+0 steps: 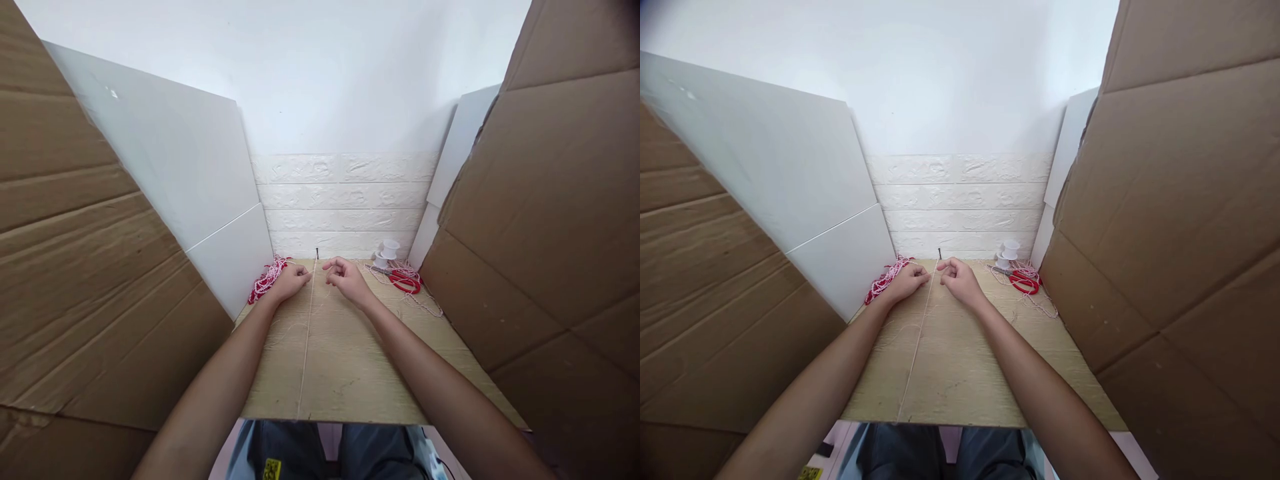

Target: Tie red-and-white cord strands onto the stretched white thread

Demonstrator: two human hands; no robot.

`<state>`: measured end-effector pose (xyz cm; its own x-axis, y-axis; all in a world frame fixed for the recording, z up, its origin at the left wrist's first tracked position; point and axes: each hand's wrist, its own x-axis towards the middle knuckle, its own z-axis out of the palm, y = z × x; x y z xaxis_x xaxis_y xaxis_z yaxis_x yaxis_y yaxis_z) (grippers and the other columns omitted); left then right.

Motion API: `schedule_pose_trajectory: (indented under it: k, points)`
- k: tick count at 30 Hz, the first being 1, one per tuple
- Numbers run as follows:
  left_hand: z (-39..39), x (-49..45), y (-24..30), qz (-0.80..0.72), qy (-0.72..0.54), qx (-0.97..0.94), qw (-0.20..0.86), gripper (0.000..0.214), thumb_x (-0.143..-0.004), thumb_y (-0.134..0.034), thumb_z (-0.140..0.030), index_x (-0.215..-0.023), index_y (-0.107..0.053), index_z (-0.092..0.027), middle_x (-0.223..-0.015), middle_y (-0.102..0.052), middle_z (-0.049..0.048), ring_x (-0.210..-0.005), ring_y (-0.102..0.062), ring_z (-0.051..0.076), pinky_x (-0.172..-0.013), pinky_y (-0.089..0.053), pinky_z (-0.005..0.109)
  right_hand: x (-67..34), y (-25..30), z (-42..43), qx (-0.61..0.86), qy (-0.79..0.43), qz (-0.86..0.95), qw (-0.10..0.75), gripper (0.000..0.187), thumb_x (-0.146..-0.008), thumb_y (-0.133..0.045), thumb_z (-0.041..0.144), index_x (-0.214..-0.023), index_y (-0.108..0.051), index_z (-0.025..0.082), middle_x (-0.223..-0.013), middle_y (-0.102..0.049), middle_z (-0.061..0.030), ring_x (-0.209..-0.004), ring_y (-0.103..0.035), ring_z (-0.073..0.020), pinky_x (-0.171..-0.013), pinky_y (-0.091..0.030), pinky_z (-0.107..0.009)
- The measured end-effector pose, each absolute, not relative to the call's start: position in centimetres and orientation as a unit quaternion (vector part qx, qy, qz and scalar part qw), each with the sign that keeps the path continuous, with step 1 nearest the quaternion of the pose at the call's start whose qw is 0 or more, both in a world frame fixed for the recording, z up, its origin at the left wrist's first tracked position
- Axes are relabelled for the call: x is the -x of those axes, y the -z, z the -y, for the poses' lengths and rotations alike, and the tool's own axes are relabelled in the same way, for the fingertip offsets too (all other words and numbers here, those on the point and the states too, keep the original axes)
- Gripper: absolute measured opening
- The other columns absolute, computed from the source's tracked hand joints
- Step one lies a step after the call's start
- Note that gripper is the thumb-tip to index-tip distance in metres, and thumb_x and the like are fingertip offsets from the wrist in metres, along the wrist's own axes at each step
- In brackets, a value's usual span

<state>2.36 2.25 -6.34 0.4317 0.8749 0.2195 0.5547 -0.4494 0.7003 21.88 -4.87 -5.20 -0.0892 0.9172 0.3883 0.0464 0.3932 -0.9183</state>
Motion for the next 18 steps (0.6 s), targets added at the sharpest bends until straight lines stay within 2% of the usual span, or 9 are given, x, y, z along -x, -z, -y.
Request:
schedule_pose_trajectory:
  k: [8,13,18]
  points:
    - [-2.0,-2.3,6.1,-0.453,-0.283,-0.798,0.278,0.028,-0.077,-0.056,-0.039,-0.06,-0.055,-0.017,-0.06,-0.054,-0.001,-0.06,-0.048,0.014,-0.056,-0.033,0.027,-25.1,0.8,7.8,0.336,-0.476,0.568,0.581,0.025,-0.066,-0.063,0.024,-0.09,-0.066,0.019,-0.069,-0.063,-0.0003,-0.059,-0.049,-0.012,-0.054,-0.033,-0.025]
    - [-1.7,-2.3,5.7,-0.454,-0.289,-0.794,0.283,0.028,-0.074,-0.058,-0.039,-0.057,-0.052,-0.018,-0.057,-0.052,-0.0017,-0.057,-0.045,0.013,-0.055,-0.032,0.027,-27.0,-1.3,9.1,0.286,-0.507,0.506,0.636,0.025,-0.063,-0.069,0.024,-0.087,-0.064,0.022,-0.071,-0.058,-0.0006,-0.062,-0.05,-0.0134,-0.057,-0.038,-0.027]
    - [-1.8,-2.3,5.8,-0.462,-0.28,-0.794,0.279,0.029,-0.076,-0.057,-0.04,-0.058,-0.053,-0.017,-0.058,-0.052,-0.0017,-0.058,-0.046,0.014,-0.055,-0.032,0.027,-27.4,-2.4,10.2,0.246,-0.512,0.492,0.66,0.023,-0.064,-0.066,0.025,-0.086,-0.062,0.025,-0.068,-0.051,-0.0007,-0.062,-0.049,-0.0158,-0.059,-0.042,-0.031]
